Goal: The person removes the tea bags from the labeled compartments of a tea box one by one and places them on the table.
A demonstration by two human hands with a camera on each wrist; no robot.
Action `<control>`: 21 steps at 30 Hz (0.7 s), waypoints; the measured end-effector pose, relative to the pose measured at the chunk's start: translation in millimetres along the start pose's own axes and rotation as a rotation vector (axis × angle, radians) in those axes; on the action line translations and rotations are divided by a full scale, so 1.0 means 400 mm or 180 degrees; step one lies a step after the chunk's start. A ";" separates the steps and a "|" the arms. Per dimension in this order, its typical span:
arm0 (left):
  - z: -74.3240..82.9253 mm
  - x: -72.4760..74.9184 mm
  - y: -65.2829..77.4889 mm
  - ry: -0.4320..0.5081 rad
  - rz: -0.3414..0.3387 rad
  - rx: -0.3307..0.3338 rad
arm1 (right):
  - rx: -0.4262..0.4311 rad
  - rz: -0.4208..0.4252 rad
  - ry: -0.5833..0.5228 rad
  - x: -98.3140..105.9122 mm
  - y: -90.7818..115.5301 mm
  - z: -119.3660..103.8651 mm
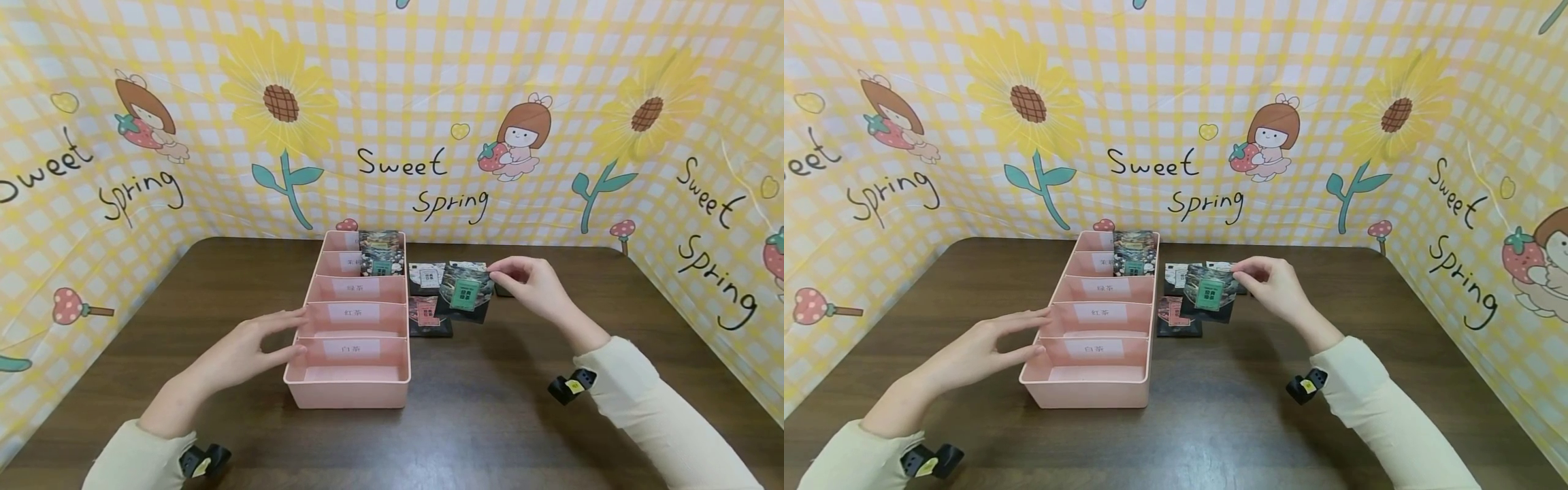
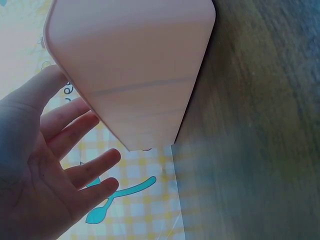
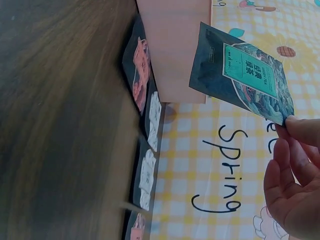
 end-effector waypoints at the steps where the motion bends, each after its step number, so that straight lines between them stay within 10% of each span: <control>1: 0.000 0.000 0.000 -0.0003 0.0000 -0.0002 | -0.0006 0.0004 0.0011 0.001 0.002 0.003; 21: -0.001 -0.001 0.000 -0.0001 -0.0001 -0.0012 | 0.0087 0.0081 0.0060 0.015 0.014 0.075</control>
Point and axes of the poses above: each hand's wrist, its own y-axis away from the middle knuckle, its own x-axis out of the back of the hand, z = x × y, the point moved 3 cm from there along -y, towards the middle knuckle, and after that the axes turned 13 degrees about z, right-handed, at the moved point
